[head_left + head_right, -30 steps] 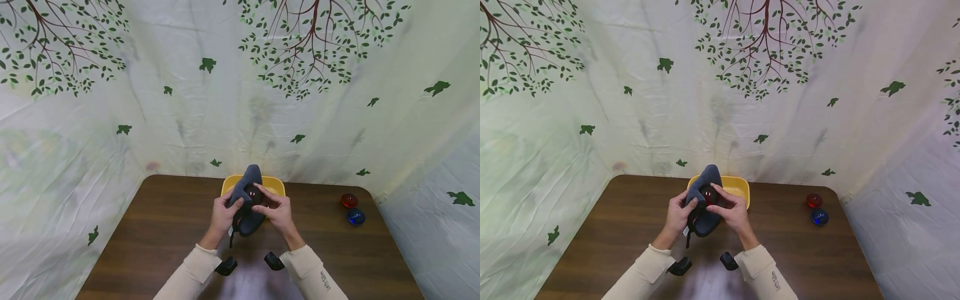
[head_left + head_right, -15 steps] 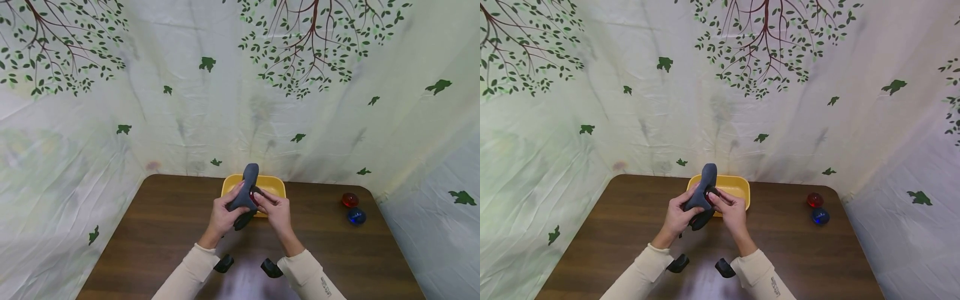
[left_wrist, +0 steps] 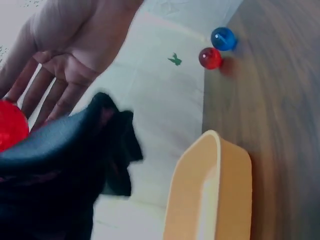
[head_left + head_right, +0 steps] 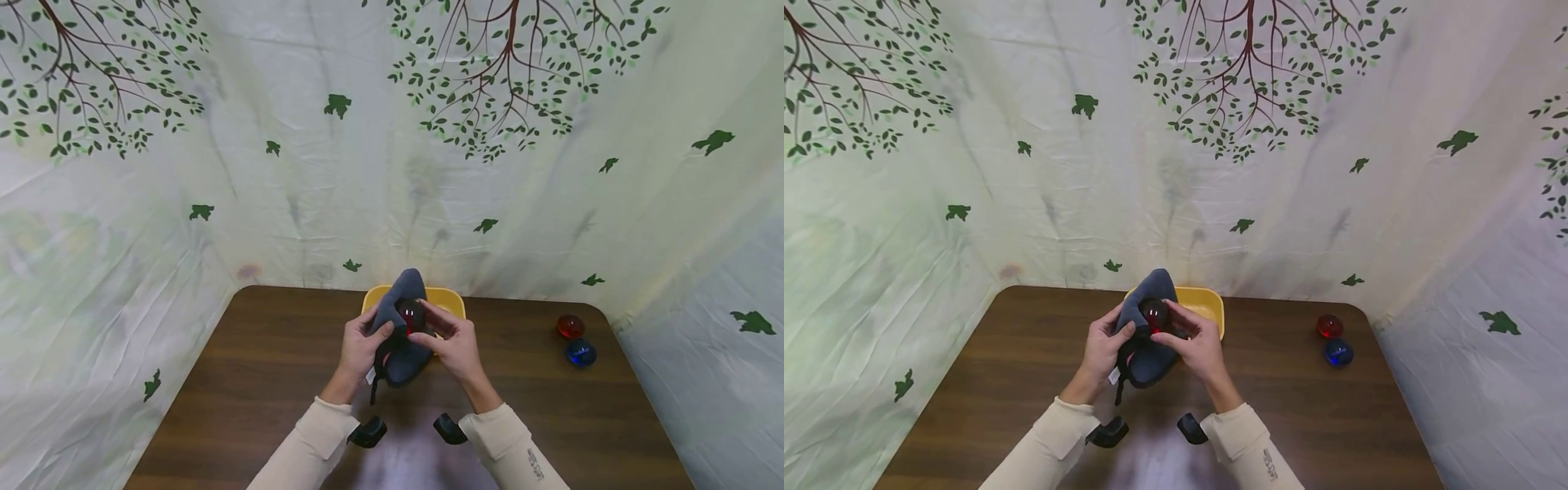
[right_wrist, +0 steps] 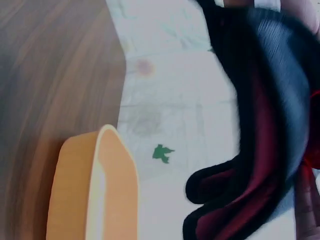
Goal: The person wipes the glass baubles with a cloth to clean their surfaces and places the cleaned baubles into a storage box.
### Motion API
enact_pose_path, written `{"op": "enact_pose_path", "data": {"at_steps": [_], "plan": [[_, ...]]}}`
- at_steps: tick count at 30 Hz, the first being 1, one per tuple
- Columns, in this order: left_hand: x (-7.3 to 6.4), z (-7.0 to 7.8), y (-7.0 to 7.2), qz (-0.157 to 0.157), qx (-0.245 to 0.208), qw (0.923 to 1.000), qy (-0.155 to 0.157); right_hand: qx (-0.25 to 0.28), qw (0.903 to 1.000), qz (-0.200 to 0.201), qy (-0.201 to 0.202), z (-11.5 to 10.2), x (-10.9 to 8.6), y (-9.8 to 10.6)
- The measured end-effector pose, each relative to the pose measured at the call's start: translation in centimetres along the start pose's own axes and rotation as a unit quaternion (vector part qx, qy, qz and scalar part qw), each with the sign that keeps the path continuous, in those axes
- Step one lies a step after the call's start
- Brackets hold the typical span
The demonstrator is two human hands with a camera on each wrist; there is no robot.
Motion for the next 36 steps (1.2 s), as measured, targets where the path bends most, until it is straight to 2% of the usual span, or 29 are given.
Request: {"op": "enact_pose_path", "data": {"at_steps": [4,8,13,16,18,22,24,27,31,34,36], "plan": [[-0.1,-0.5,-0.6,-0.031,-0.001,0.9994,0.017,-0.012,0.9969,-0.040,0.066,-0.9,0.1,-0.5],[-0.2,-0.7,-0.8,-0.038,0.009,0.9991,0.016,0.012,0.9959,-0.045,0.078,-0.8,-0.1,-0.5],[-0.3,-0.5,-0.8,-0.026,0.026,0.9993,-0.004,0.039,0.9985,0.021,0.031,0.4,-0.3,0.0],[-0.5,0.1,-0.9,-0.026,0.062,0.9969,-0.040,0.052,0.9960,0.072,-0.012,1.3,-0.4,0.4],[-0.6,0.8,-1.0,-0.028,0.096,0.9921,-0.076,0.059,0.9922,0.101,-0.044,1.9,-0.6,0.6],[-0.6,2.0,-1.1,-0.022,0.153,0.9766,-0.150,0.068,0.9846,0.133,-0.091,2.5,-0.8,0.7],[-0.7,2.2,-1.1,-0.020,0.160,0.9732,-0.164,0.072,0.9833,0.136,-0.096,2.5,-0.8,0.6],[-0.5,1.9,-1.0,-0.018,0.157,0.9771,-0.143,0.078,0.9853,0.127,-0.082,2.2,-0.8,0.5],[-0.3,0.8,-0.6,-0.009,0.118,0.9909,-0.064,0.080,0.9909,0.103,-0.033,1.7,-0.7,0.4],[-0.1,-0.1,-0.4,0.000,0.082,0.9965,-0.010,0.090,0.9934,0.069,0.015,1.1,-0.6,0.0],[0.0,-0.4,-0.4,0.001,0.076,0.9971,0.007,0.090,0.9943,0.039,0.043,0.6,-0.5,-0.3]]}}
Point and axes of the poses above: each hand's wrist, its own x-axis towards the middle knuckle, its own y-axis out of the back of the hand, z = x × y, the point moved 10 cm from there along x, towards the middle knuckle, and after that the axes turned 14 degrees about x, right-handed, at the moved point
